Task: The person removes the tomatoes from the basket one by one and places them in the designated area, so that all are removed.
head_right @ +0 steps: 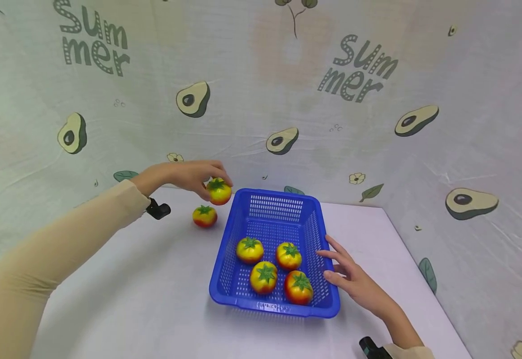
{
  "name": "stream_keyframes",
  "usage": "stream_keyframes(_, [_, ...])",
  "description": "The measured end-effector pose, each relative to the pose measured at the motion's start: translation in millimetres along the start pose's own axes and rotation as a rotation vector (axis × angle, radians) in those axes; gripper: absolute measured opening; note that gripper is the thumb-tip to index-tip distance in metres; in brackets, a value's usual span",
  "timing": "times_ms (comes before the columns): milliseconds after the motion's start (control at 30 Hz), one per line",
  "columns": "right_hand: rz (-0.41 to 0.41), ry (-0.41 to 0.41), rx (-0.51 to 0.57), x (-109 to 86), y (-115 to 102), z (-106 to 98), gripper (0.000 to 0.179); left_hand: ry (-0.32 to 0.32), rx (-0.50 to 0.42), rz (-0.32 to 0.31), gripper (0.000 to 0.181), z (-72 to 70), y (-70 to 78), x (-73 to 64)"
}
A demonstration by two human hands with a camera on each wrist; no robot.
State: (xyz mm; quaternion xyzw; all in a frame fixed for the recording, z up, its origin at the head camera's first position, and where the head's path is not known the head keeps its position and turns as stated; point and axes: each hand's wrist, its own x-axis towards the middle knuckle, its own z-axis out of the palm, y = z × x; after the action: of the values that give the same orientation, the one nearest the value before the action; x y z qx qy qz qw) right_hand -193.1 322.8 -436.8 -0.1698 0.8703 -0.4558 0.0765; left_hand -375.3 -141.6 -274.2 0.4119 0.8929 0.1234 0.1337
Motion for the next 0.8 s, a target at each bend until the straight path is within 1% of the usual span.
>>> stream_keyframes(67, [0.002,0.004,0.004,-0.9,0,0,0.051,0.0,-0.002,-0.012,0.057,-1.0,-3.6,-4.1])
stream_keyframes(233, [-0.013,0.009,0.0,-1.0,2,0,0.05,0.014,0.005,-0.04,0.056,0.5,-19.3,-12.3])
stream_keyframes(600, [-0.025,0.006,0.002,-0.2,3,-1,0.049,0.025,0.021,-0.138,0.056,7.2,-55.7,-28.8])
stream_keyframes(800, [-0.027,0.006,0.007,-1.1,3,-1,0.049,0.038,-0.014,-0.182,0.057,9.6,-68.0,-39.3])
